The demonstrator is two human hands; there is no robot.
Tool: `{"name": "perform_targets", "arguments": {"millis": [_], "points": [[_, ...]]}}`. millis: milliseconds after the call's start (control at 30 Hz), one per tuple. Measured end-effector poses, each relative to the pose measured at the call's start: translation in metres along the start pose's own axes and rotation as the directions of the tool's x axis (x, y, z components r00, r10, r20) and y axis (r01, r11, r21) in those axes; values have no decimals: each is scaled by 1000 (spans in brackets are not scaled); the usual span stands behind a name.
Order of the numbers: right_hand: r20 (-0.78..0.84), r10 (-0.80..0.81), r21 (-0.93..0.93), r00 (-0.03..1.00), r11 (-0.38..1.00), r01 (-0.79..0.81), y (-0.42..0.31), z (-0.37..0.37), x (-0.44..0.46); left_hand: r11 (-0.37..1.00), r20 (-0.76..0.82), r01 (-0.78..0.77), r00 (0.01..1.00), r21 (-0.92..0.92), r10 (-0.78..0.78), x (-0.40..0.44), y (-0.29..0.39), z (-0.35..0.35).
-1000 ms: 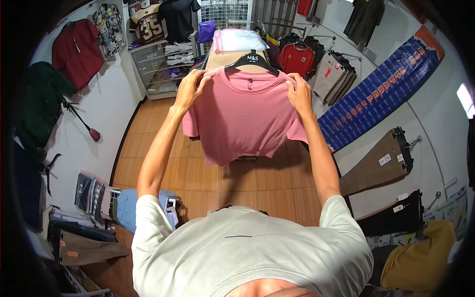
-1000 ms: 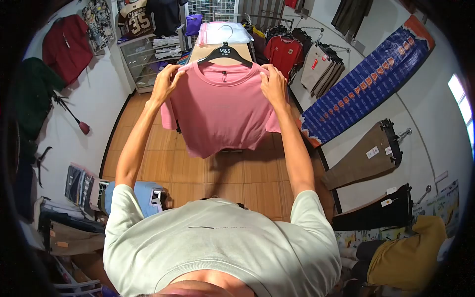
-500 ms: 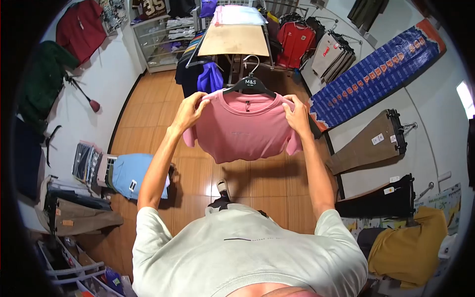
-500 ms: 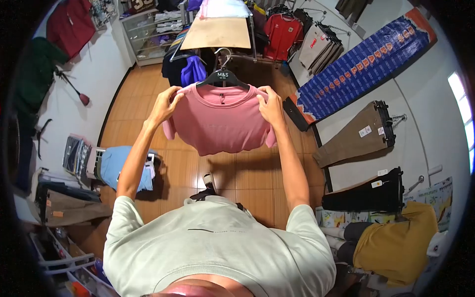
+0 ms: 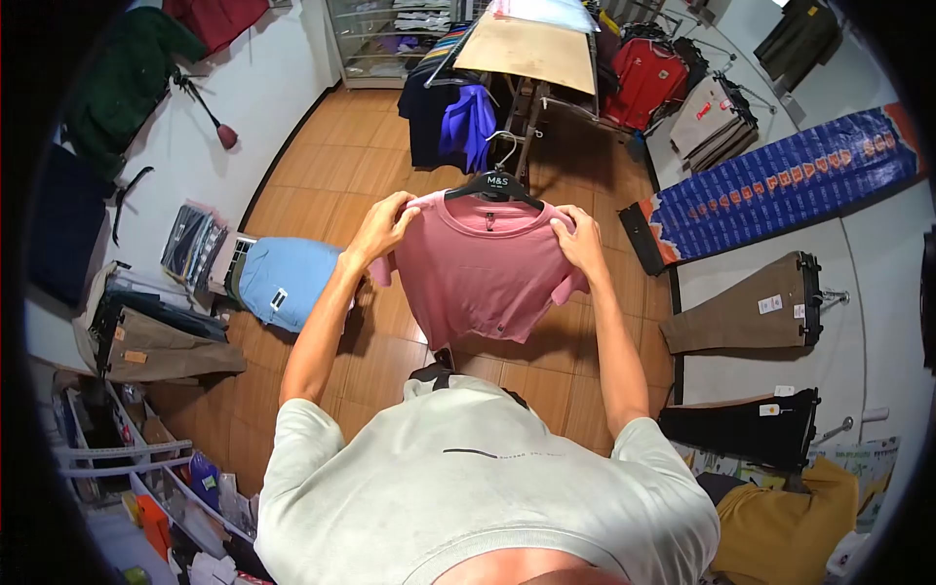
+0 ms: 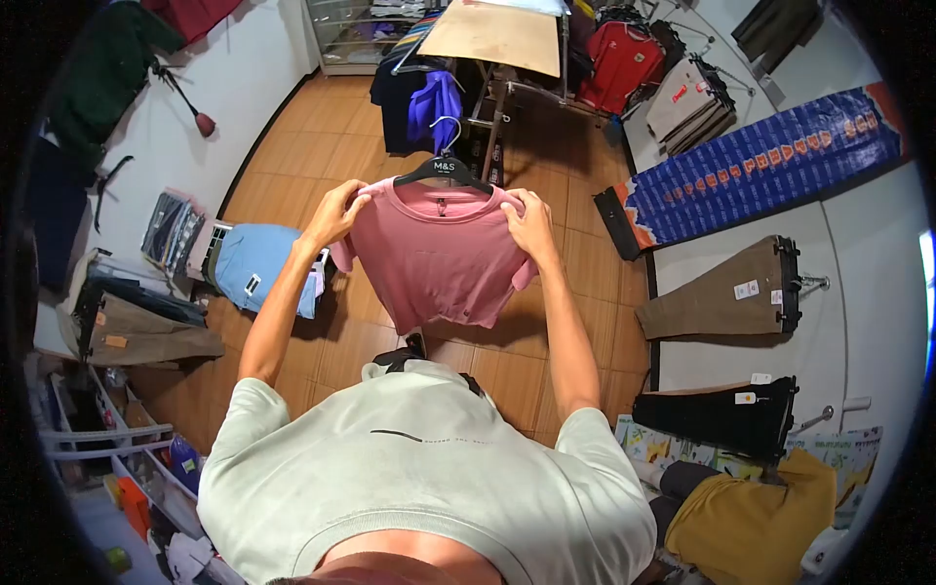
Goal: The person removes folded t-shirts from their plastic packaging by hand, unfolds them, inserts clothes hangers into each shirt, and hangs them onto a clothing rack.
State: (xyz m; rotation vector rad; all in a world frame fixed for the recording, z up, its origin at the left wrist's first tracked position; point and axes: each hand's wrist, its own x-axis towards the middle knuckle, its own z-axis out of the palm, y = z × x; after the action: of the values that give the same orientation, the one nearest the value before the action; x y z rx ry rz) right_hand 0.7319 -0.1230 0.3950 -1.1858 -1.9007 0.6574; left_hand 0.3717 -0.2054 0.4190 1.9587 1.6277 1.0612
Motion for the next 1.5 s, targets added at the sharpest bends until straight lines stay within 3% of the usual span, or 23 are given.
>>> {"name": "perform_targets", "arguments": {"millis": [333,800,867,1100,1500], "points": [[144,-14,62,989,998,5,-28,62,63,994,-42,113,993,-10,-113,4,-61,-45],[199,-83,57,977,996,73,-32,168,157,981,-108,188,975,-52,-192,46,-153,-102],[218,-90,54,972,995,80,-29,183,169,961,-92,274,957,-29,-276,47,-154,-109],[311,-62,104,949,994,31,-31,230,217,970,-144,238,960,-40,-241,65,-208,-124],[390,-18,34,921,999,5,3,326,338,958,-135,285,950,12,-281,156,-312,-158]]}}
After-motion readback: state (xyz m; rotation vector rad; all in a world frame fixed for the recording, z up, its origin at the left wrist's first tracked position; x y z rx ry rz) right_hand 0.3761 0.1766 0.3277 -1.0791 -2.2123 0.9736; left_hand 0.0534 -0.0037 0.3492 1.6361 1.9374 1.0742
